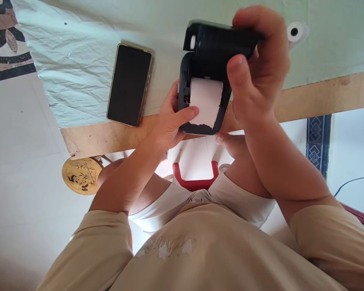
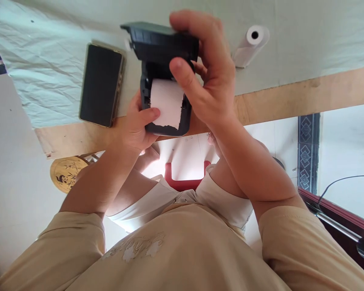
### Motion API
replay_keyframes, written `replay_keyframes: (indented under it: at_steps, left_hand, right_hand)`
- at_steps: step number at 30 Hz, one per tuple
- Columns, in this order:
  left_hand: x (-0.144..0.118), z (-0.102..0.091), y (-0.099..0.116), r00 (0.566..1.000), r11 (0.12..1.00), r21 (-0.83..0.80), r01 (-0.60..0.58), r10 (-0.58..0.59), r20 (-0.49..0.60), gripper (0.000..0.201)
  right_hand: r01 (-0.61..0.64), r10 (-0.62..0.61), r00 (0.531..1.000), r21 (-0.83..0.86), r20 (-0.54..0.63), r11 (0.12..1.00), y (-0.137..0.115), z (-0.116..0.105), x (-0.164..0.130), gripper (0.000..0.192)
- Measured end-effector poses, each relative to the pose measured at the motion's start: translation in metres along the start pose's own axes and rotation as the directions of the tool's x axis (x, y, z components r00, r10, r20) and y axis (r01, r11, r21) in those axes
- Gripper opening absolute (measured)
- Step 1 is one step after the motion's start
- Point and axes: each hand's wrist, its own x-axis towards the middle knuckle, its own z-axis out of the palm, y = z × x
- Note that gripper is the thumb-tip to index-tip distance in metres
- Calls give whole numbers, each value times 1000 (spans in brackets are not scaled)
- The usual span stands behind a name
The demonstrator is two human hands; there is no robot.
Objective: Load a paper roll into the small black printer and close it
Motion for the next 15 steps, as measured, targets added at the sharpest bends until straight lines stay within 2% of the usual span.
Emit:
replay_keyframes:
  at_steps: [2,5,9,12,15]
  left_hand:
    - [0,1,1,1000,1000,-5,-7,7,-13,30]
    - [0,1,0,999,999,-32,-11,10,-37,30]
    - [-1,-1,-2,999,998,-52,-20,18,-30,28]
    - [-1,-3,-3,1000,1000,-18,-24,23,-20,33]
    - [-1,-4,-2,998,998,-14,-55,56,17,37]
  right_hand:
    - [139,-144,988,-78,-51,987,4,0,-1,27]
    - [174,-169,984,-82,63,981,7,-4,-3,34]
    - [275,-261,947,-56,188,960,10,-8,-5,39]
    - [288,-272,937,-42,221,957,12,-7,-6,38]
    - [230,-221,952,-17,211,973,11,-4,-8,34]
